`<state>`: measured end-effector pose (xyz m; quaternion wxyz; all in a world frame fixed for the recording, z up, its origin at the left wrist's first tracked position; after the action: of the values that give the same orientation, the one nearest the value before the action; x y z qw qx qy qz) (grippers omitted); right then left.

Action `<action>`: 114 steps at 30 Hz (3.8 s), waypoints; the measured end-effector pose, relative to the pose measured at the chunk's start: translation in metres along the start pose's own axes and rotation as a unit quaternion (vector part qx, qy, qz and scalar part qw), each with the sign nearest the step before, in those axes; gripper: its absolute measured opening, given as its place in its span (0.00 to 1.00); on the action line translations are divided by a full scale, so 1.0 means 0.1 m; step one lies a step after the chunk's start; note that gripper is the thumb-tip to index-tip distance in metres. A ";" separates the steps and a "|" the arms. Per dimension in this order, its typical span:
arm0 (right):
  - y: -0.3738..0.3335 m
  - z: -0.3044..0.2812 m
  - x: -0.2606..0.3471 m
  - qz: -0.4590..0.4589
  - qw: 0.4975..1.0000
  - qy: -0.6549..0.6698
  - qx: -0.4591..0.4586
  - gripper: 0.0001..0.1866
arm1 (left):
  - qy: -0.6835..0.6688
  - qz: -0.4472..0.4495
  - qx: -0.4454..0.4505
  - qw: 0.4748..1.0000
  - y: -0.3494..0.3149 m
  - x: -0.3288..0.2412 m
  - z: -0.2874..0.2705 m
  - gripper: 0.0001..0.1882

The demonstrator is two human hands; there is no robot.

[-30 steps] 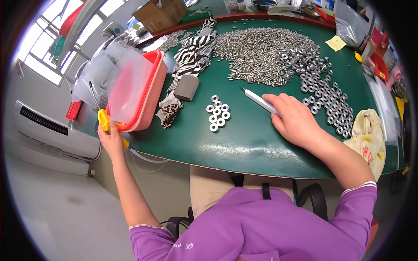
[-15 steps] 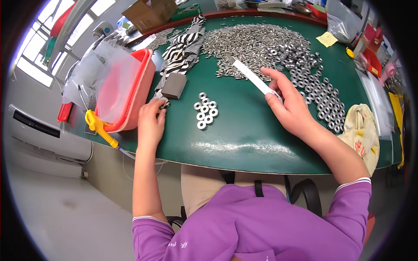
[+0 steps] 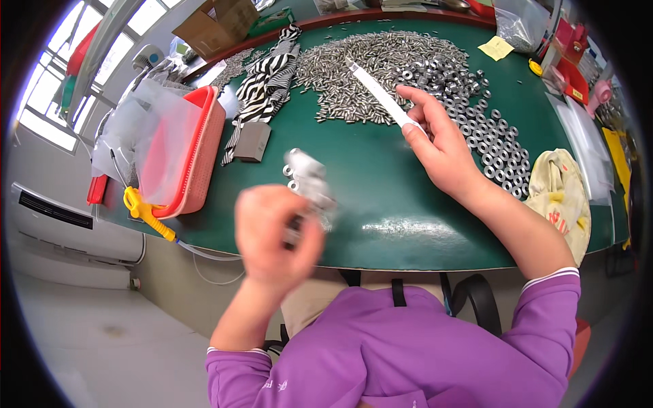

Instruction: The worker is polishing small metal rings using a sanding block and an internal cleaning tool.

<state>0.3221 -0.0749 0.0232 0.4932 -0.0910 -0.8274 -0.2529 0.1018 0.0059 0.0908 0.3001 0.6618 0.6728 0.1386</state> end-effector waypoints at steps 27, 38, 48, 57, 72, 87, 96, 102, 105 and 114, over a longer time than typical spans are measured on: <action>0.01 0.07 -0.14 0.020 0.999 0.030 0.003 0.22 | 0.251 -0.200 0.249 0.914 0.49 0.42 1.51 0.25; -0.02 0.12 -0.13 0.021 0.999 0.024 0.027 0.22 | 0.119 -0.168 0.240 0.949 -0.20 -0.07 0.97 0.25; -0.05 0.18 -0.08 0.042 0.998 -0.003 0.041 0.22 | 0.206 -0.222 0.237 0.923 -1.05 0.44 0.14 0.22; -0.07 0.32 0.20 -0.031 0.967 -0.238 0.084 0.21 | 0.337 -0.480 0.165 0.793 -1.59 1.27 -0.98 0.12; -0.07 0.42 0.13 -0.042 0.925 -0.361 0.110 0.17 | 0.065 -0.245 0.111 0.961 -0.49 0.83 0.22 0.23; -0.04 0.33 0.05 0.020 0.955 -0.258 0.148 0.15 | -0.420 -0.340 -0.104 0.835 -0.52 1.36 0.23 0.15; 0.03 0.34 0.15 -0.004 0.902 -0.421 0.095 0.11 | -0.605 -0.273 -0.072 0.744 0.30 1.71 0.59 0.19; 0.05 0.38 0.19 -0.027 0.884 -0.449 0.124 0.13 | -0.641 -0.247 -0.041 0.726 0.45 1.73 0.90 0.20; 0.03 0.35 0.19 0.009 0.889 -0.435 0.141 0.13 | -0.660 -0.254 -0.037 0.706 0.34 1.75 0.95 0.20; -0.03 -1.02 0.48 0.090 0.844 -0.491 -0.196 0.11 | -0.704 -0.223 -0.008 0.675 0.35 1.65 0.92 0.19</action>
<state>0.3752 -0.1337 0.1031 0.0154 -0.3716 -0.8830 -0.2865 0.1938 0.1499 0.0031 0.7122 0.3919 0.3891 -0.4333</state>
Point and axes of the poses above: each hand's wrist, its own y-axis towards the middle knuckle, its own z-axis out of the palm, x = y × z, the point moved 8 cm from there along y, towards the middle knuckle, and after that the axes turned 14 degrees about x, right-handed, at the moved point
